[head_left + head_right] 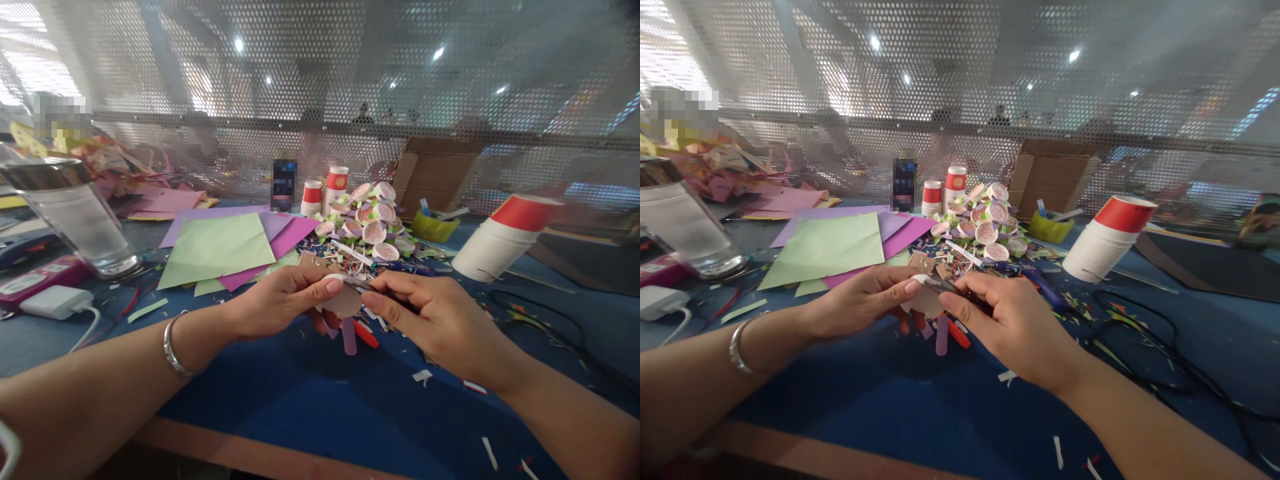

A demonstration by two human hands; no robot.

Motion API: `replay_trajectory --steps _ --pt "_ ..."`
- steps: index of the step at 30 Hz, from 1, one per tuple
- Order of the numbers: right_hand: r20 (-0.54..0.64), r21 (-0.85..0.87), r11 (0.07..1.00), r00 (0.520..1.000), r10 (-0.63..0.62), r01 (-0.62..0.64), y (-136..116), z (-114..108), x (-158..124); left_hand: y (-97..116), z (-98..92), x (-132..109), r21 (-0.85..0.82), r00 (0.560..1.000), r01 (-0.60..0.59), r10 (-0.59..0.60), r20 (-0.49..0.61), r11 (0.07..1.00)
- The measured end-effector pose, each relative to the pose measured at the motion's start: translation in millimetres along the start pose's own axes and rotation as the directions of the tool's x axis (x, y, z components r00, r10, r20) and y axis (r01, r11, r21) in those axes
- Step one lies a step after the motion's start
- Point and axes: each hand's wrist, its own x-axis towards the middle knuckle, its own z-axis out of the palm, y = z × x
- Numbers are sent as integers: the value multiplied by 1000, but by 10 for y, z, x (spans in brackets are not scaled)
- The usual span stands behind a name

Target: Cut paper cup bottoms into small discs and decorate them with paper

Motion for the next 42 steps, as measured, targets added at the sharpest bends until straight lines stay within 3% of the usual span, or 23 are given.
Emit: replay_trajectory --steps 14,25,30,35,39,42 --pt "0 -53 996 997 -73 73 -3 21 10 22 23 -20 40 999 44 -44 -5 998" --pt "-9 1 999 999 -32 32 -14 32 13 17 10 -10 -7 996 87 -87 -12 996" --pt "-60 -1 997 995 79 -80 58 -11 37 -4 -1 -17 -81 993 101 -105 -50 992" --pt "-157 -223 961 979 128 -161 233 -100 76 -3 -49 -14 -97 962 125 -145 -231 987" --pt "-5 -463 847 956 293 -262 311 -142 128 34 -97 -20 -52 920 147 -156 -360 988" --pt "96 -582 761 905 414 -287 320 -129 146 59 -107 -31 20 919 202 -182 -349 979"
